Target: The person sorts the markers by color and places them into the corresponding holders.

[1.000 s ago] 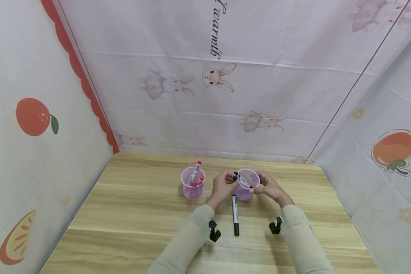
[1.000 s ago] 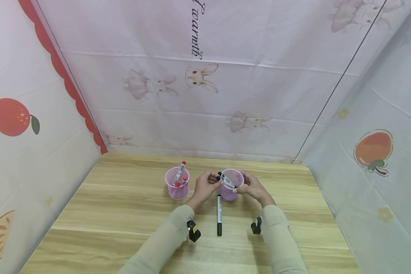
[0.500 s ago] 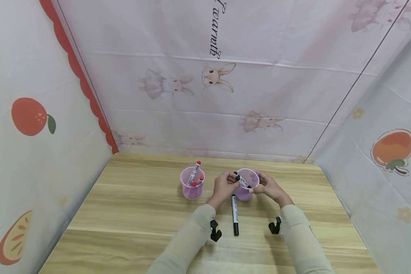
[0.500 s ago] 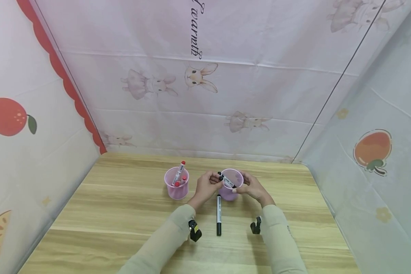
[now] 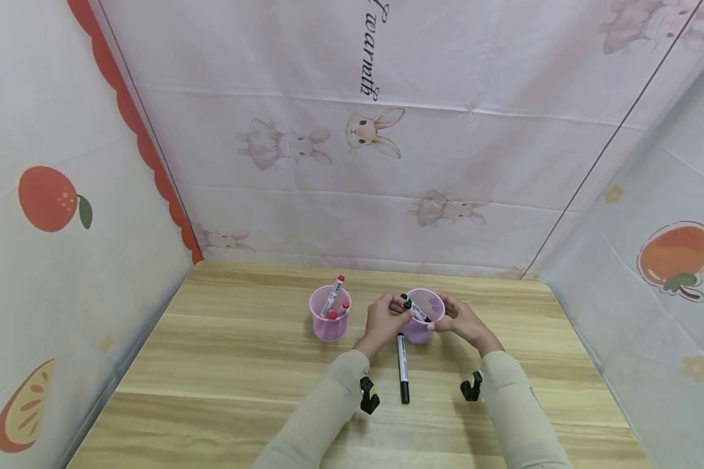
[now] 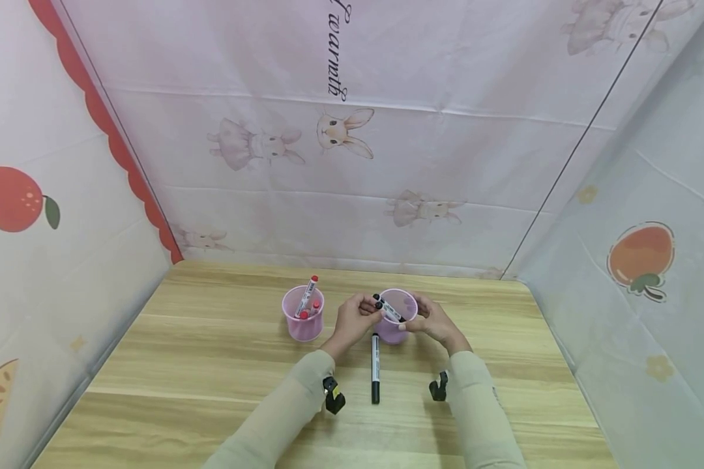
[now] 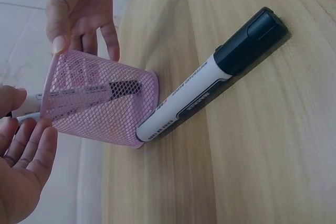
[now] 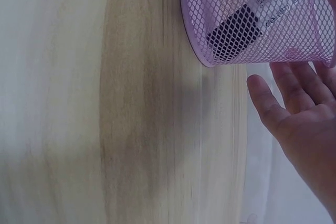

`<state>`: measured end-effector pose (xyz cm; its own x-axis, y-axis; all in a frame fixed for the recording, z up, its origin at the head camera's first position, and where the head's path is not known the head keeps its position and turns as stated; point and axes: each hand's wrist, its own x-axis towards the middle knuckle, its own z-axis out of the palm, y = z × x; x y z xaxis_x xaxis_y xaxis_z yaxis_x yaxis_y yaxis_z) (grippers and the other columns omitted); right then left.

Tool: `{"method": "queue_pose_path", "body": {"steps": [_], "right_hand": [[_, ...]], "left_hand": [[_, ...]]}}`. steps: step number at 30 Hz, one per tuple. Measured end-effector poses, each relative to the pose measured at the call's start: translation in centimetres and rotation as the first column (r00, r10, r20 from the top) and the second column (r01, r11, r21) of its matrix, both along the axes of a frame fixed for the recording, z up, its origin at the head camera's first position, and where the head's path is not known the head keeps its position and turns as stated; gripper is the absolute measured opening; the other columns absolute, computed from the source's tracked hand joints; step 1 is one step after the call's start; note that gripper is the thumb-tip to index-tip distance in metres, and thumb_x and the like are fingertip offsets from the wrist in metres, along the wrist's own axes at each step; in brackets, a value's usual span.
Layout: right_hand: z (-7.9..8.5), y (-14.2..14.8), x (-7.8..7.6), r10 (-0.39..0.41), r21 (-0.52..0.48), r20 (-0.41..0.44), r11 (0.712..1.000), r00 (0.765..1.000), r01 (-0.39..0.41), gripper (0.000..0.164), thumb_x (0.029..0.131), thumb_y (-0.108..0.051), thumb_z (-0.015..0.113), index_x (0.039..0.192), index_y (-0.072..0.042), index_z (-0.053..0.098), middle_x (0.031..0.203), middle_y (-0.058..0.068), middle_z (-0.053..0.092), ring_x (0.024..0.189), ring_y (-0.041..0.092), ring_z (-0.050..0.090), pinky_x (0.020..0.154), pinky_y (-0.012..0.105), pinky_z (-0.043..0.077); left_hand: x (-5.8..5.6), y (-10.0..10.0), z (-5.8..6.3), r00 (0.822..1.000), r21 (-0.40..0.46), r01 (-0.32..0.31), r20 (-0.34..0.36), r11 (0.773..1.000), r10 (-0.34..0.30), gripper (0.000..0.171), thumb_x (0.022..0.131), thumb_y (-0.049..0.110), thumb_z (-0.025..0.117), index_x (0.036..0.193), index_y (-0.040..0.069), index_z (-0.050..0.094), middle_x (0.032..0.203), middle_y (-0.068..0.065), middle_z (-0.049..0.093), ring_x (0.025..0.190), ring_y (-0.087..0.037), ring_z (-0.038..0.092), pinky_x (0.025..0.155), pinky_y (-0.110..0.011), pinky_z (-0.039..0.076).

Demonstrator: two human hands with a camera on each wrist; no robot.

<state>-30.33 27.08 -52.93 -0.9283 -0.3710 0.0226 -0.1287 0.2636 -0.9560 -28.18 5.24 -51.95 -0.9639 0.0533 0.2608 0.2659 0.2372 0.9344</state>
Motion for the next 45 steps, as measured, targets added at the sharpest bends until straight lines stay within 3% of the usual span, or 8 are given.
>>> {"method": "queue_pose_path", "body": {"steps": [7, 14, 23, 30, 37, 45], "right_hand": [[-0.1, 0.1, 0.0, -0.006, 0.007, 0.001, 1.0, 1.0, 0.006, 0.083, 0.072, -0.007, 0.077, 0.141, 0.002, 0.032, 0.139, 0.024, 0.038, 0.128, 0.041, 0.032, 0.103, 0.051, 0.029], [0.1, 0.0, -0.1, -0.006, 0.002, 0.03, 1.0, 1.0, 0.006, 0.084, 0.072, -0.004, 0.077, 0.141, 0.003, 0.03, 0.14, 0.025, 0.036, 0.129, 0.04, 0.03, 0.103, 0.051, 0.028], [0.0, -0.1, -0.1, 0.0, -0.014, 0.043, 1.0, 0.999, 0.001, 0.085, 0.071, -0.003, 0.076, 0.14, 0.005, 0.028, 0.138, 0.028, 0.035, 0.128, 0.042, 0.03, 0.103, 0.051, 0.028], [0.2, -0.2, -0.3, 0.003, -0.013, 0.026, 1.0, 1.0, -0.002, 0.087, 0.067, -0.003, 0.078, 0.139, 0.006, 0.03, 0.137, 0.028, 0.036, 0.128, 0.042, 0.03, 0.102, 0.051, 0.029], [0.8, -0.4, -0.3, 0.029, 0.022, 0.016, 0.999, 0.999, -0.029, 0.093, 0.068, -0.001, 0.078, 0.142, 0.006, 0.022, 0.143, 0.029, 0.027, 0.132, 0.044, 0.021, 0.105, 0.054, 0.02], [3.1, -1.2, 0.7, 0.088, 0.017, -0.006, 0.996, 0.996, -0.087, 0.092, 0.066, 0.008, 0.073, 0.14, 0.013, 0.018, 0.141, 0.036, 0.021, 0.13, 0.052, 0.015, 0.103, 0.063, 0.013]], "left_hand": [[0.3, -0.5, 0.1, 1.0, -0.031, -0.02, -0.008, 0.999, 0.019, 0.022, 0.073, 0.007, 0.077, 0.088, 0.007, 0.061, 0.08, 0.002, 0.061, 0.072, -0.008, 0.059, 0.067, -0.019, 0.051], [1.0, -0.6, 0.3, 0.999, -0.031, 0.007, -0.038, 0.999, -0.008, 0.02, 0.075, 0.007, 0.075, 0.09, 0.007, 0.062, 0.083, 0.001, 0.06, 0.075, -0.009, 0.058, 0.068, -0.021, 0.051], [2.1, -0.6, -0.6, 0.994, -0.034, -0.005, -0.107, 0.999, 0.001, 0.019, 0.075, 0.0, 0.071, 0.091, 0.003, 0.062, 0.082, 0.001, 0.061, 0.075, -0.01, 0.058, 0.068, -0.02, 0.051], [2.6, -0.7, -1.8, 0.997, -0.03, 0.022, -0.068, 0.999, -0.024, 0.02, 0.076, 0.002, 0.073, 0.093, 0.001, 0.062, 0.082, 0.001, 0.061, 0.074, -0.009, 0.058, 0.068, -0.02, 0.051], [3.5, -0.8, -2.6, 0.998, -0.038, 0.061, -0.01, 0.997, -0.061, 0.02, 0.076, 0.0, 0.072, 0.092, 0.0, 0.061, 0.084, -0.007, 0.062, 0.073, -0.01, 0.058, 0.066, -0.021, 0.051], [3.8, -0.9, -3.5, 0.994, -0.05, 0.093, 0.058, 0.994, -0.091, 0.024, 0.075, 0.003, 0.073, 0.094, -0.003, 0.06, 0.085, -0.013, 0.063, 0.071, -0.009, 0.056, 0.066, -0.021, 0.051]]}}
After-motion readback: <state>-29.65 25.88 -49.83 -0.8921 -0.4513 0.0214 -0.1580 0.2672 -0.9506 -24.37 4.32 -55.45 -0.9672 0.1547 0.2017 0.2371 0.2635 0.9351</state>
